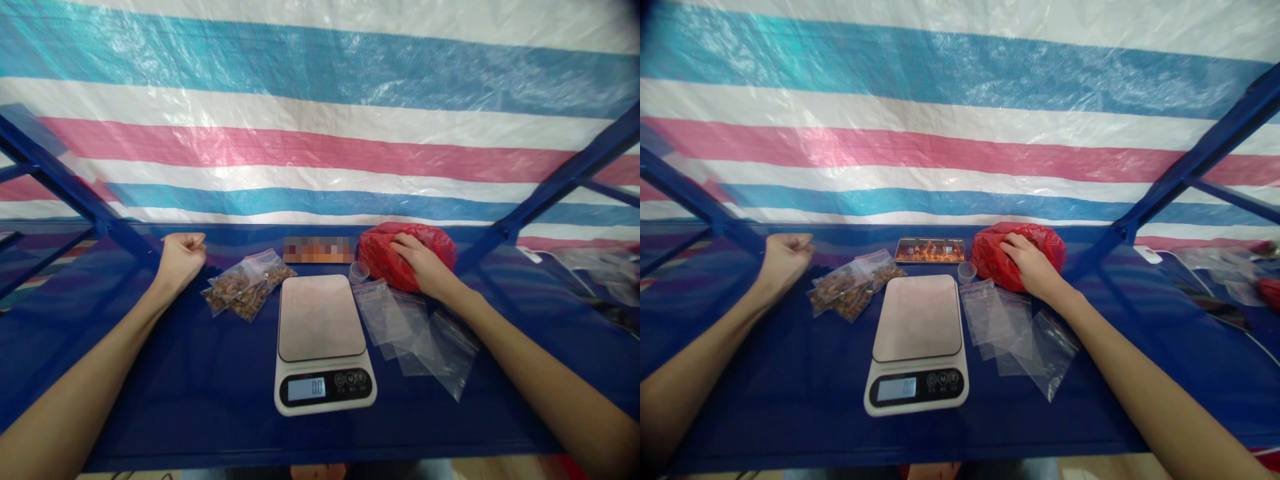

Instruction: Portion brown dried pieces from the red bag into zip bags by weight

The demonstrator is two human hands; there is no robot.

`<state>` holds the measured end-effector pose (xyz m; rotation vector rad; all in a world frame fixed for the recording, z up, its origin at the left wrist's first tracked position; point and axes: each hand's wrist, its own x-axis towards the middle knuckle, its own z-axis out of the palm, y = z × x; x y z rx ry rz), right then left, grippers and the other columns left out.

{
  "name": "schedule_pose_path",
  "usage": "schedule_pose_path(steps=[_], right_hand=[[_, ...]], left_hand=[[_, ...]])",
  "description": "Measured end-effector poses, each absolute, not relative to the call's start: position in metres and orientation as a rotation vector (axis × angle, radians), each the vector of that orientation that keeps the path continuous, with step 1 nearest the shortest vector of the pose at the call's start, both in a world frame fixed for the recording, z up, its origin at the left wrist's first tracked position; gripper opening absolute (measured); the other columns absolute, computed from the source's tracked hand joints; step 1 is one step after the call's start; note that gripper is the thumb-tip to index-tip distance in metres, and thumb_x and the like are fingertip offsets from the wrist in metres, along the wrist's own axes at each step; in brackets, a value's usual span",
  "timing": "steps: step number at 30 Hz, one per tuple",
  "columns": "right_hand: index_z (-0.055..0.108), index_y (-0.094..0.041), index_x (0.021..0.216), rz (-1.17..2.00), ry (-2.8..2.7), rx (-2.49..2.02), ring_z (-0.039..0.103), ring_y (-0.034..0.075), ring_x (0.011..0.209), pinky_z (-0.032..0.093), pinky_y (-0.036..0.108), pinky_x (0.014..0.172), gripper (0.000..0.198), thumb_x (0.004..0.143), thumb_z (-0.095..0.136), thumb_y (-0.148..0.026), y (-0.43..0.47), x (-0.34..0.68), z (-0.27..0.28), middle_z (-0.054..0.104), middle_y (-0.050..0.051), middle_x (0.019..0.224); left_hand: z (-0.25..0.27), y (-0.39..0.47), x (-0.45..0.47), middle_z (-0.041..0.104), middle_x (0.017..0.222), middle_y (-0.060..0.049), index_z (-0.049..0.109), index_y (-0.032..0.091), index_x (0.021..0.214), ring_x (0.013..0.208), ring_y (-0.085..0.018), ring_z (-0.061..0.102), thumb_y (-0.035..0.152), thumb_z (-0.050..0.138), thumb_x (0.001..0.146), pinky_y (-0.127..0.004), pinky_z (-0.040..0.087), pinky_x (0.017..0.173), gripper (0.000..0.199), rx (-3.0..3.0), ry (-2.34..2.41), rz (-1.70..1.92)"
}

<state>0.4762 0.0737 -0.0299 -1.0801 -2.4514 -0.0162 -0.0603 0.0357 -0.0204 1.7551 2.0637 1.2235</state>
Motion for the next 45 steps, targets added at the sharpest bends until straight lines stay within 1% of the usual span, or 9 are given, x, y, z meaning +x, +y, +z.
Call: schedule_pose_path(steps=[6,13,19,24,31,35,38,42,45], right_hand=[[0.074,-0.023,0.136,0.147,-2.419,-0.998,0.064,0.037,0.136,0.054,0.051,0.116,0.043,0.095,0.061,-0.022,0.079,0.482,-0.039,0.068,0.016,0.146],[0.076,-0.028,0.134,0.226,-2.404,-0.929,0.068,0.033,0.127,0.057,0.046,0.11,0.039,0.099,0.061,-0.023,0.083,0.485,-0.042,0.071,0.012,0.14],[0.079,-0.023,0.12,0.164,-2.348,-0.938,0.07,0.034,0.122,0.056,0.047,0.107,0.033,0.093,0.061,-0.018,0.082,0.483,-0.037,0.073,0.014,0.13],[0.081,-0.024,0.106,0.167,-2.332,-0.906,0.074,0.031,0.107,0.059,0.041,0.096,0.028,0.09,0.06,-0.013,0.079,0.478,-0.03,0.076,0.012,0.115],[0.08,-0.024,0.101,0.137,-2.275,-0.897,0.075,0.03,0.108,0.061,0.043,0.096,0.027,0.096,0.057,-0.012,0.075,0.474,-0.023,0.077,0.013,0.114],[0.081,-0.024,0.104,0.117,-2.233,-0.909,0.076,0.03,0.111,0.062,0.046,0.1,0.025,0.098,0.058,-0.015,0.077,0.475,-0.027,0.079,0.012,0.119],[0.081,-0.024,0.114,0.125,-2.244,-0.974,0.075,0.033,0.118,0.061,0.05,0.107,0.027,0.097,0.061,-0.018,0.08,0.479,-0.034,0.08,0.012,0.125],[0.073,-0.023,0.138,0.149,-2.275,-1.054,0.072,0.036,0.128,0.057,0.056,0.113,0.046,0.094,0.062,-0.019,0.082,0.485,-0.044,0.076,0.015,0.139],[0.071,-0.024,0.142,0.162,-2.338,-0.98,0.07,0.038,0.131,0.056,0.057,0.114,0.051,0.092,0.064,-0.024,0.085,0.489,-0.05,0.074,0.016,0.143]], left_hand=[[-0.022,0.036,-0.061,0.017,0.062,0.005,0.018,0.026,0.062,0.061,-0.01,0.02,0.017,0.051,0.062,-0.03,0.015,0.058,0.034,1.776,1.98,1.228],[-0.026,0.038,-0.061,0.017,0.063,0.005,0.018,0.026,0.062,0.06,-0.01,0.02,0.018,0.05,0.064,-0.03,0.016,0.058,0.034,1.817,1.945,1.259],[-0.028,0.039,-0.058,0.02,0.061,0.006,0.02,0.025,0.061,0.059,-0.01,0.022,0.017,0.051,0.069,-0.029,0.019,0.059,0.033,1.918,1.92,1.264],[-0.029,0.041,-0.056,0.021,0.058,0.006,0.021,0.025,0.059,0.058,-0.01,0.024,0.017,0.05,0.069,-0.03,0.02,0.059,0.031,1.987,1.878,1.235],[-0.03,0.041,-0.054,0.023,0.058,0.005,0.022,0.026,0.06,0.057,-0.011,0.025,0.02,0.049,0.068,-0.03,0.021,0.057,0.029,2.002,1.822,1.21],[-0.028,0.039,-0.053,0.029,0.055,0.004,0.024,0.026,0.059,0.057,-0.011,0.03,0.019,0.046,0.064,-0.029,0.024,0.058,0.024,1.998,1.781,1.184],[-0.028,0.039,-0.052,0.031,0.054,0.004,0.024,0.025,0.058,0.057,-0.012,0.031,0.019,0.045,0.062,-0.029,0.025,0.058,0.023,1.987,1.764,1.182],[-0.027,0.039,-0.051,0.032,0.053,0.004,0.024,0.026,0.058,0.056,-0.012,0.032,0.021,0.045,0.059,-0.029,0.025,0.057,0.022,1.984,1.74,1.194],[-0.026,0.039,-0.049,0.036,0.052,0.003,0.024,0.026,0.057,0.055,-0.013,0.035,0.023,0.045,0.058,-0.029,0.028,0.057,0.022,1.988,1.711,1.199]])
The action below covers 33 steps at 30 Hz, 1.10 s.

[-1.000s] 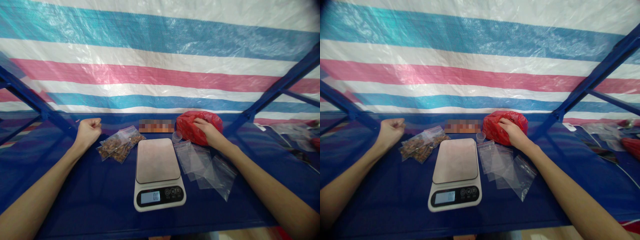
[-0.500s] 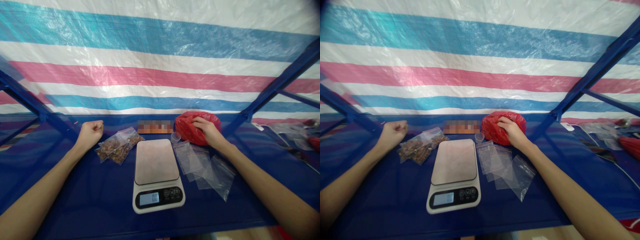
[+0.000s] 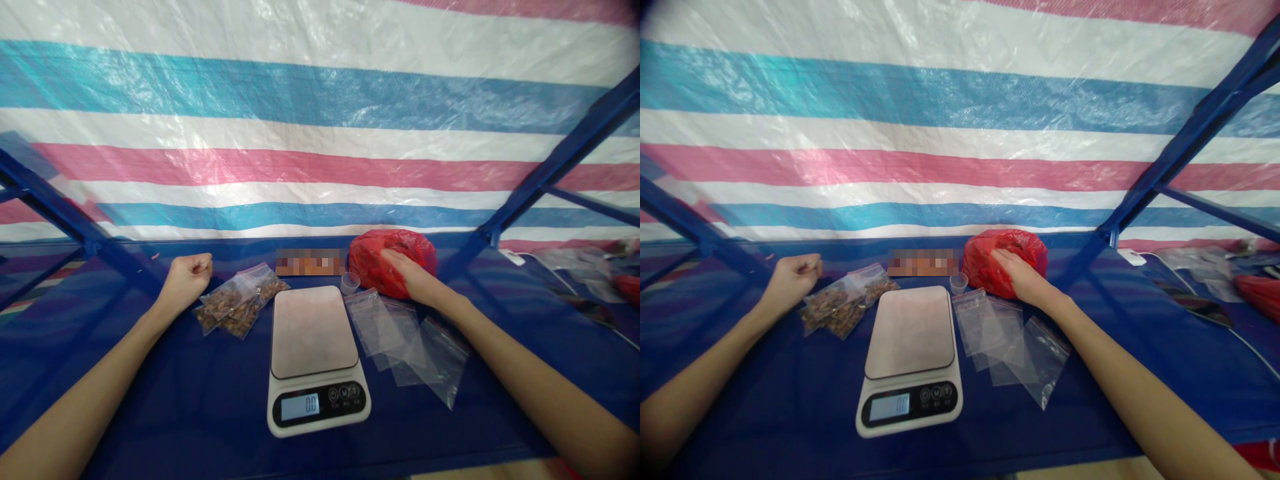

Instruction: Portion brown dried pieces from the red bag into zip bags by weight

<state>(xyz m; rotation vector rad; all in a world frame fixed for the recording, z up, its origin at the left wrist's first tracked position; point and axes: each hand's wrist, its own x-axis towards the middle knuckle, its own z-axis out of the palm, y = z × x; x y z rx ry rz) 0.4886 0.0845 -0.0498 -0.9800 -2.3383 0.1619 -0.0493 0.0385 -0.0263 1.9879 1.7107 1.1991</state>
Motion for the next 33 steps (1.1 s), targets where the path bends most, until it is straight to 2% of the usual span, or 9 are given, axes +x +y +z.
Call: schedule_pose_path(steps=[3,10,18,22,26,33], right_hand=[[0.075,-0.024,0.138,0.182,-2.383,-0.903,0.068,0.037,0.134,0.055,0.055,0.116,0.049,0.09,0.067,-0.027,0.088,0.49,-0.052,0.072,0.016,0.144],[0.078,-0.022,0.128,0.146,-2.32,-0.895,0.069,0.035,0.13,0.056,0.053,0.114,0.045,0.086,0.061,-0.018,0.09,0.492,-0.048,0.075,0.016,0.135],[0.076,-0.024,0.128,0.15,-2.294,-0.971,0.069,0.033,0.131,0.055,0.051,0.114,0.044,0.091,0.056,-0.013,0.085,0.494,-0.045,0.073,0.015,0.138],[0.077,-0.022,0.131,0.186,-2.316,-0.987,0.068,0.036,0.133,0.056,0.055,0.113,0.045,0.09,0.059,-0.016,0.086,0.494,-0.045,0.072,0.018,0.141],[0.082,-0.025,0.122,0.242,-2.292,-0.978,0.073,0.036,0.123,0.058,0.053,0.109,0.042,0.085,0.066,-0.016,0.087,0.491,-0.044,0.078,0.015,0.129],[0.084,-0.026,0.108,0.286,-2.233,-0.953,0.075,0.032,0.108,0.06,0.046,0.1,0.032,0.094,0.057,-0.015,0.076,0.48,-0.026,0.079,0.012,0.114]], left_hand=[[-0.024,0.037,-0.047,0.038,0.051,0.003,0.025,0.026,0.056,0.054,-0.013,0.036,0.023,0.046,0.059,-0.029,0.028,0.056,0.021,1.982,1.698,1.205],[-0.018,0.033,-0.043,0.044,0.05,0.002,0.027,0.026,0.053,0.053,-0.013,0.038,0.024,0.045,0.058,-0.029,0.029,0.056,0.019,1.952,1.718,1.2],[-0.018,0.032,-0.045,0.048,0.05,0.001,0.027,0.024,0.053,0.054,-0.013,0.042,0.023,0.047,0.058,-0.03,0.032,0.058,0.021,1.932,1.741,1.178],[-0.015,0.031,-0.044,0.047,0.05,0.001,0.03,0.024,0.051,0.054,-0.014,0.041,0.023,0.049,0.058,-0.03,0.031,0.057,0.02,1.927,1.75,1.179],[-0.014,0.03,-0.042,0.046,0.048,0.001,0.031,0.024,0.049,0.052,-0.013,0.04,0.024,0.048,0.058,-0.03,0.03,0.056,0.019,1.923,1.744,1.175],[-0.019,0.026,-0.045,0.048,0.05,0.001,0.029,0.024,0.052,0.053,-0.013,0.041,0.024,0.047,0.061,-0.029,0.032,0.057,0.02,1.913,1.726,1.208]])
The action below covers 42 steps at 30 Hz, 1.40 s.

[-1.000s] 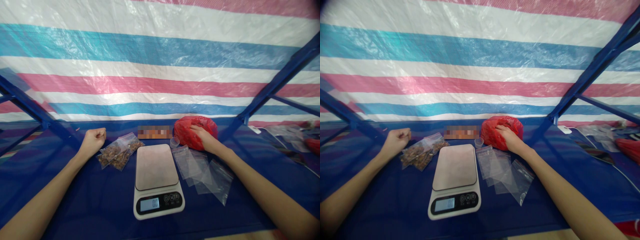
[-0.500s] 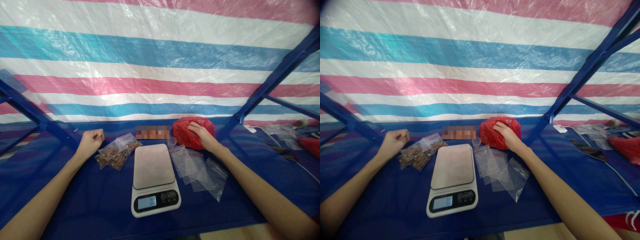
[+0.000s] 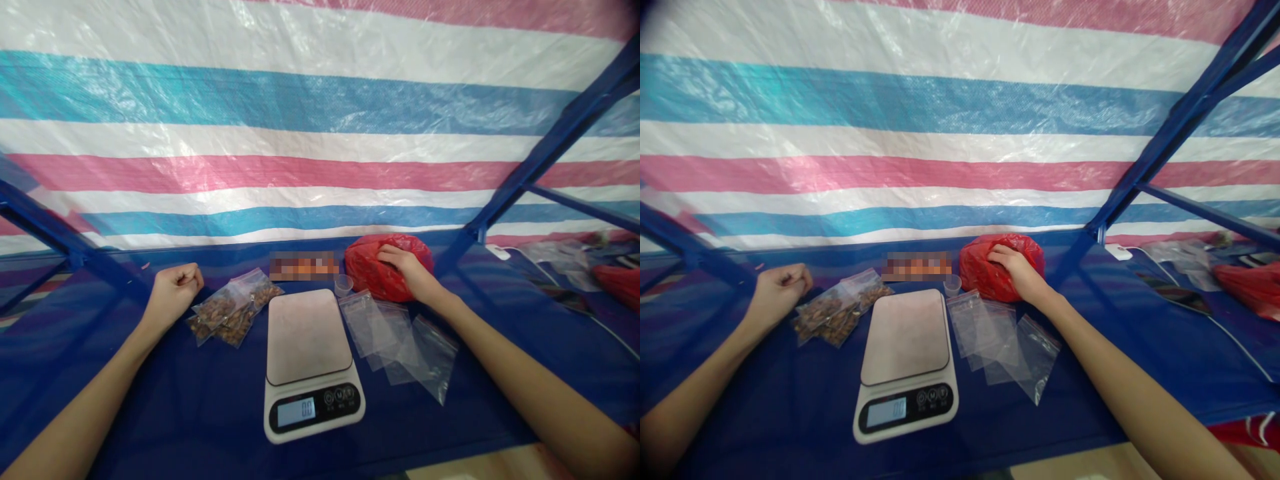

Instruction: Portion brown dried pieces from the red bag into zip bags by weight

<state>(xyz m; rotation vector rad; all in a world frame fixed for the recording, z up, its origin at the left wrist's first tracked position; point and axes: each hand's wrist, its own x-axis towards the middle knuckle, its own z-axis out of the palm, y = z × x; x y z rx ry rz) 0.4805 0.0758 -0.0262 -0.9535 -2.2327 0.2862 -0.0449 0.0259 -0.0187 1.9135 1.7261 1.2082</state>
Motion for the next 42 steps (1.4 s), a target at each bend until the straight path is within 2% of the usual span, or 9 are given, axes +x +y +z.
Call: schedule_pose_path(steps=[5,7,16,19,23,29,33,36,42], right_hand=[[0.078,-0.024,0.085,0.228,-2.166,-0.974,0.074,0.027,0.086,0.061,0.04,0.081,0.027,0.1,0.056,-0.02,0.072,0.479,-0.015,0.077,0.009,0.092],[0.077,-0.025,0.083,0.193,-2.116,-0.977,0.074,0.026,0.084,0.061,0.04,0.079,0.026,0.099,0.058,-0.02,0.072,0.479,-0.013,0.077,0.007,0.09],[0.081,-0.025,0.096,0.126,-2.023,-1.021,0.076,0.028,0.09,0.062,0.044,0.089,0.015,0.099,0.066,-0.025,0.069,0.478,-0.012,0.081,0.008,0.097],[0.082,-0.025,0.108,0.214,-2.133,-1.028,0.077,0.032,0.106,0.061,0.049,0.1,0.021,0.099,0.064,-0.024,0.075,0.484,-0.024,0.082,0.01,0.113],[0.08,-0.028,0.125,0.261,-2.256,-1.013,0.067,0.034,0.132,0.052,0.056,0.116,0.033,0.099,0.059,-0.022,0.079,0.484,-0.037,0.073,0.012,0.14],[0.08,-0.026,0.12,0.207,-2.269,-1.031,0.067,0.034,0.114,0.056,0.053,0.106,0.03,0.1,0.058,-0.023,0.078,0.476,-0.036,0.072,0.013,0.118],[0.08,-0.028,0.123,0.221,-2.313,-1.054,0.066,0.035,0.123,0.053,0.052,0.114,0.035,0.097,0.057,-0.02,0.081,0.485,-0.042,0.074,0.011,0.129],[0.079,-0.025,0.126,0.178,-2.323,-1.05,0.067,0.035,0.128,0.053,0.049,0.116,0.041,0.093,0.056,-0.016,0.08,0.487,-0.04,0.074,0.013,0.134],[0.082,-0.018,0.108,0.145,-2.34,-1.033,0.073,0.035,0.116,0.057,0.049,0.106,0.038,0.092,0.049,-0.01,0.071,0.475,-0.019,0.079,0.018,0.121]], left_hand=[[-0.019,0.027,-0.044,0.048,0.051,0.001,0.027,0.025,0.054,0.054,-0.014,0.043,0.024,0.049,0.061,-0.029,0.034,0.057,0.023,1.923,1.71,1.133],[-0.019,0.027,-0.044,0.049,0.051,0.0,0.027,0.025,0.054,0.054,-0.014,0.043,0.023,0.05,0.06,-0.029,0.034,0.057,0.023,1.923,1.703,1.111],[-0.017,0.025,-0.044,0.049,0.051,0.0,0.029,0.025,0.052,0.053,-0.014,0.042,0.024,0.048,0.06,-0.03,0.033,0.057,0.021,1.938,1.74,1.111],[-0.015,0.024,-0.042,0.049,0.05,0.0,0.03,0.025,0.051,0.053,-0.015,0.042,0.024,0.048,0.06,-0.031,0.032,0.056,0.02,1.946,1.74,1.108],[-0.016,0.024,-0.042,0.05,0.05,-0.001,0.03,0.025,0.051,0.053,-0.016,0.043,0.022,0.049,0.06,-0.033,0.033,0.057,0.022,1.951,1.732,1.117],[-0.018,0.026,-0.044,0.048,0.051,0.0,0.031,0.025,0.051,0.054,-0.014,0.042,0.019,0.05,0.06,-0.032,0.031,0.057,0.022,1.959,1.757,1.158],[-0.018,0.026,-0.045,0.05,0.051,0.0,0.029,0.025,0.052,0.054,-0.014,0.042,0.018,0.05,0.06,-0.03,0.033,0.056,0.023,1.962,1.753,1.14],[-0.019,0.027,-0.046,0.05,0.051,0.0,0.029,0.025,0.052,0.053,-0.014,0.043,0.019,0.05,0.06,-0.03,0.032,0.055,0.023,1.973,1.738,1.119],[-0.019,0.027,-0.045,0.049,0.051,-0.001,0.029,0.026,0.053,0.054,-0.015,0.043,0.019,0.048,0.06,-0.031,0.033,0.056,0.022,2.003,1.719,1.125]])
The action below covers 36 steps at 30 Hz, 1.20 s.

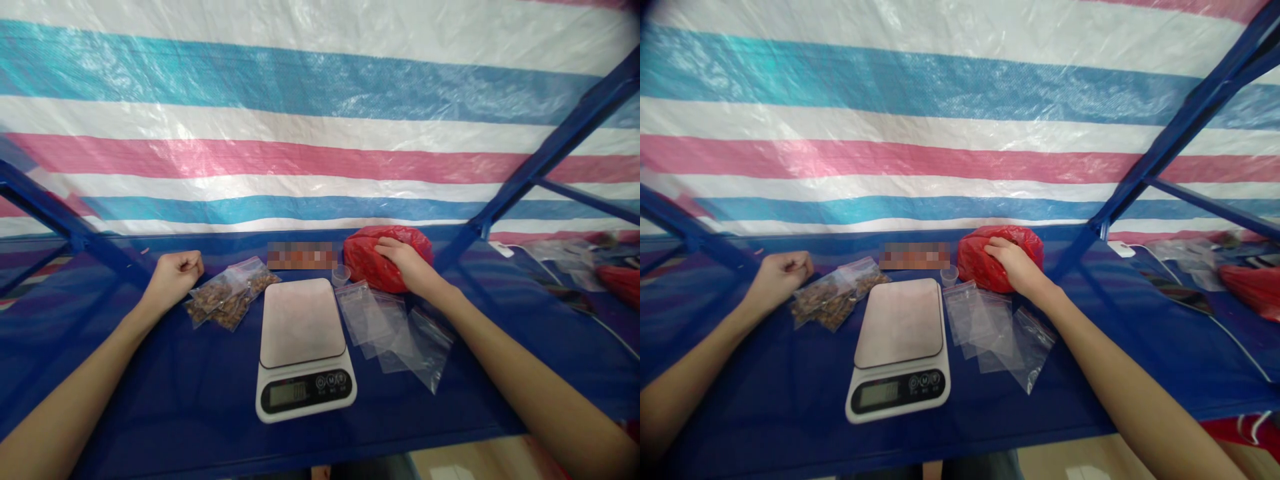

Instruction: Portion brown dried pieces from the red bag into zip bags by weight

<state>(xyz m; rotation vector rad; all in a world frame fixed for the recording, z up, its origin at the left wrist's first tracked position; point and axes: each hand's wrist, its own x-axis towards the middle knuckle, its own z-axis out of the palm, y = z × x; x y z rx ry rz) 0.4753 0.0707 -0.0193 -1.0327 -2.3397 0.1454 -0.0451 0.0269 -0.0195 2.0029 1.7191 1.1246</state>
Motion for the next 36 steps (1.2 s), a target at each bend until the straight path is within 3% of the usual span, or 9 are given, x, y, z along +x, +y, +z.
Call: schedule_pose_path(steps=[6,9,15,20,36], right_hand=[[0.077,-0.02,0.085,0.157,-2.294,-1.021,0.073,0.028,0.089,0.058,0.041,0.084,0.026,0.094,0.054,-0.013,0.068,0.478,0.004,0.077,0.011,0.094],[0.076,-0.022,0.083,0.154,-2.161,-1.053,0.072,0.025,0.084,0.056,0.039,0.081,0.019,0.093,0.061,-0.017,0.066,0.483,0.021,0.076,0.008,0.09],[0.079,-0.022,0.086,0.335,-1.938,-0.997,0.073,0.023,0.088,0.056,0.038,0.085,0.007,0.091,0.074,-0.023,0.052,0.448,0.046,0.078,0.006,0.093],[0.079,-0.023,0.086,0.573,-2.09,-0.837,0.073,0.021,0.088,0.057,0.036,0.083,0.01,0.093,0.073,-0.018,0.04,0.402,0.036,0.079,0.004,0.093],[0.083,-0.024,0.098,0.729,-2.159,-0.858,0.079,0.022,0.096,0.06,0.035,0.092,0.013,0.097,0.072,-0.018,0.035,0.401,0.031,0.085,0.004,0.102]], left_hand=[[-0.018,0.026,-0.046,0.048,0.051,0.0,0.037,0.025,0.051,0.053,-0.014,0.042,0.021,0.048,0.063,-0.029,0.033,0.055,0.017,2.034,1.735,1.095],[-0.017,0.027,-0.046,0.049,0.051,0.001,0.037,0.024,0.051,0.053,-0.013,0.042,0.023,0.047,0.064,-0.027,0.033,0.054,0.016,2.044,1.732,1.081],[-0.018,0.03,-0.046,0.049,0.05,0.001,0.035,0.025,0.051,0.052,-0.013,0.042,0.025,0.046,0.064,-0.026,0.032,0.053,0.017,2.071,1.716,1.066],[-0.02,0.032,-0.049,0.049,0.05,0.001,0.036,0.024,0.051,0.051,-0.013,0.043,0.025,0.045,0.065,-0.026,0.033,0.053,0.016,2.088,1.718,1.059],[-0.02,0.033,-0.046,0.045,0.049,0.003,0.04,0.024,0.05,0.048,-0.011,0.039,0.029,0.045,0.069,-0.026,0.031,0.05,0.02,2.122,1.695,1.012]])
